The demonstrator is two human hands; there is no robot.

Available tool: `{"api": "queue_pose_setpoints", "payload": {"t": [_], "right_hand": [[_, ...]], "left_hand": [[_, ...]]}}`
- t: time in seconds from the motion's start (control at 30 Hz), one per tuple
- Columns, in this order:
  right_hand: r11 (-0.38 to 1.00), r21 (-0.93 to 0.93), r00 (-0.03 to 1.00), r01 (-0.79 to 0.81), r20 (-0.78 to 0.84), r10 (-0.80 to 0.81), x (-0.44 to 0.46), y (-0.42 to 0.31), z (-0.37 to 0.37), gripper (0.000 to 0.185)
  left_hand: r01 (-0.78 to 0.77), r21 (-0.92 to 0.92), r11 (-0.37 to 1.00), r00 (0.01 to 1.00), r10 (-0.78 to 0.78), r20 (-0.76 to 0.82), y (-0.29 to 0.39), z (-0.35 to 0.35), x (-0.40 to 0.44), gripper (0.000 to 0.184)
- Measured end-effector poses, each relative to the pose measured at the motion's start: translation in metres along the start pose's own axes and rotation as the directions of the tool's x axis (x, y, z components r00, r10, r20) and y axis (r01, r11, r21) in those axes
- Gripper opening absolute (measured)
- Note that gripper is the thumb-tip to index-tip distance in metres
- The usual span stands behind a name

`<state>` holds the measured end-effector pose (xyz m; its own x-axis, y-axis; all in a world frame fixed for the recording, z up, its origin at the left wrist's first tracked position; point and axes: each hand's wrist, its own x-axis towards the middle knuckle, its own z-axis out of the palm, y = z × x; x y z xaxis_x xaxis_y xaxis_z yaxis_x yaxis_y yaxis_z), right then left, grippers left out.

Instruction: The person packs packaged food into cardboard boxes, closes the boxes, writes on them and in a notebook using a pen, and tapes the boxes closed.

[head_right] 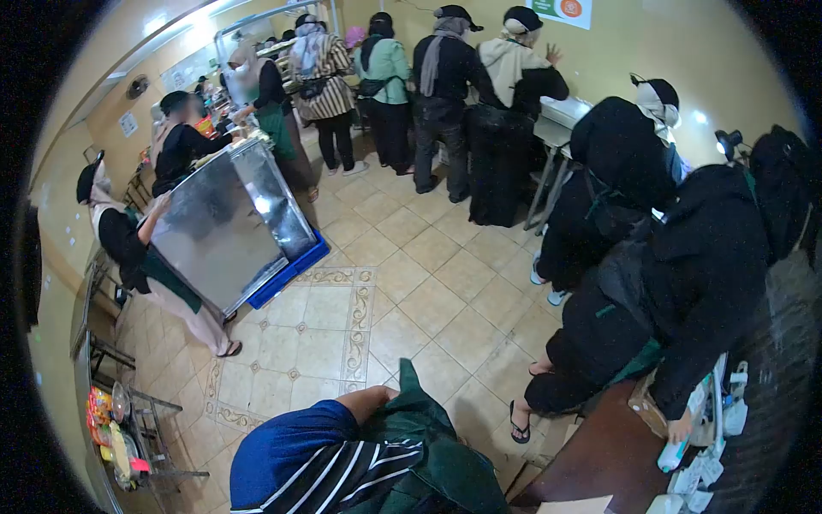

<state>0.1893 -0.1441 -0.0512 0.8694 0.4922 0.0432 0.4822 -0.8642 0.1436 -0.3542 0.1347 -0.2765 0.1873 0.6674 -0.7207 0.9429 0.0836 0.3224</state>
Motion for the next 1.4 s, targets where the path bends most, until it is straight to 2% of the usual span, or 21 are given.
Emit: {"api": "queue_pose_setpoints", "payload": {"t": [0.17,0.2,0.23,0.3,0.37,0.43,0.57,0.7,0.73,0.77,0.8,0.83,0.87,0.9,0.93,1.0,1.1,1.2,1.33,1.37,1.4], "right_hand": [[0.994,0.018,0.907,0.112,-0.411,-0.095,-0.002,0.005,0.027,0.026],[0.994,-0.067,0.664,0.085,-0.741,-0.107,-0.006,-0.007,0.029,0.036],[0.996,-0.070,0.670,0.061,-0.737,-0.093,-0.007,-0.007,0.019,0.036],[0.971,0.237,0.984,-0.022,-0.167,0.063,-0.013,-0.014,-0.023,0.039],[0.946,0.321,0.977,-0.050,-0.179,0.112,-0.007,0.001,-0.016,0.044],[0.828,0.552,0.988,-0.100,0.156,0.015,0.000,0.010,-0.026,0.048],[0.777,0.630,0.995,-0.005,0.082,-0.060,-0.012,0.057,0.005,0.055],[0.913,0.390,0.989,-0.121,-0.026,0.143,-0.053,0.078,0.013,0.043],[0.974,0.207,0.973,0.095,-0.228,-0.047,-0.061,0.092,0.033,0.040],[0.956,0.291,0.970,-0.048,-0.215,0.115,-0.066,0.084,0.031,0.037],[0.963,0.218,0.974,-0.156,-0.130,0.187,-0.068,0.078,0.026,0.035],[0.970,0.181,0.972,-0.162,-0.142,0.188,-0.072,0.060,0.001,0.032],[0.989,0.111,0.976,-0.099,-0.184,0.118,-0.074,0.049,-0.015,0.029],[0.965,0.208,0.962,-0.160,-0.185,0.199,-0.077,0.038,-0.028,0.027],[0.966,0.216,0.948,-0.140,-0.254,0.194,-0.075,0.040,-0.021,0.025],[0.948,0.259,0.952,-0.186,-0.190,0.239,-0.075,0.029,-0.038,0.027],[0.900,0.405,0.980,-0.163,-0.042,0.197,-0.076,0.031,-0.058,0.027],[0.893,0.446,0.932,-0.053,-0.299,0.204,-0.094,0.012,-0.101,0.022],[0.756,0.652,0.955,-0.054,-0.188,0.230,-0.140,-0.017,-0.149,0.022],[0.679,0.728,0.962,-0.093,-0.109,0.249,-0.154,-0.023,-0.151,0.020],[0.631,0.762,0.963,-0.145,-0.038,0.268,-0.166,-0.027,-0.156,0.018]], "left_hand": [[-0.021,0.069,0.997,1.000,0.021,0.006,0.004,-0.007,0.013,0.040],[-0.020,0.080,0.997,1.000,0.020,0.003,0.004,-0.008,0.016,0.040],[-0.020,0.091,0.996,1.000,0.021,0.001,0.003,-0.011,0.019,0.039],[-0.008,0.105,0.994,1.000,0.009,-0.009,0.001,-0.016,0.021,0.038],[0.000,0.122,0.992,0.999,0.004,-0.032,0.000,-0.019,0.023,0.037],[0.012,0.142,0.990,0.998,-0.002,-0.069,-0.004,-0.024,0.028,0.036],[0.089,0.153,0.984,0.985,-0.065,-0.157,-0.010,-0.041,0.033,0.033],[0.192,0.160,0.968,0.970,-0.163,-0.179,0.008,-0.064,0.030,0.026],[0.173,0.056,0.983,0.970,-0.160,-0.185,0.012,-0.067,0.031,0.025],[0.147,-0.039,0.988,0.971,-0.152,-0.184,0.014,-0.073,0.038,0.024],[-0.190,0.539,0.821,0.947,0.297,-0.119,0.008,-0.075,0.048,0.022],[-0.258,0.599,0.758,0.934,0.354,-0.045,0.030,-0.080,0.047,0.022],[-0.183,0.198,0.963,0.939,0.231,-0.254,0.054,-0.078,0.044,0.020],[-0.117,-0.266,0.957,0.930,0.012,-0.366,0.077,-0.081,0.041,0.019],[-0.293,-0.325,0.899,0.912,0.161,-0.377,0.078,-0.071,0.070,0.018],[-0.523,-0.136,0.842,0.815,0.447,-0.368,0.126,-0.070,0.080,0.018],[-0.731,-0.009,0.682,0.681,0.730,-0.057,0.235,-0.074,0.039,0.018],[-0.850,-0.035,0.525,0.499,0.826,0.260,0.326,-0.055,0.004,0.020],[-0.958,-0.130,0.257,0.204,0.923,0.325,0.429,0.003,0.002,0.028],[-0.888,-0.093,0.451,0.385,0.838,0.387,0.452,0.033,0.028,0.035],[-0.873,-0.017,0.488,0.451,0.818,0.358,0.479,0.048,0.032,0.041]]}}
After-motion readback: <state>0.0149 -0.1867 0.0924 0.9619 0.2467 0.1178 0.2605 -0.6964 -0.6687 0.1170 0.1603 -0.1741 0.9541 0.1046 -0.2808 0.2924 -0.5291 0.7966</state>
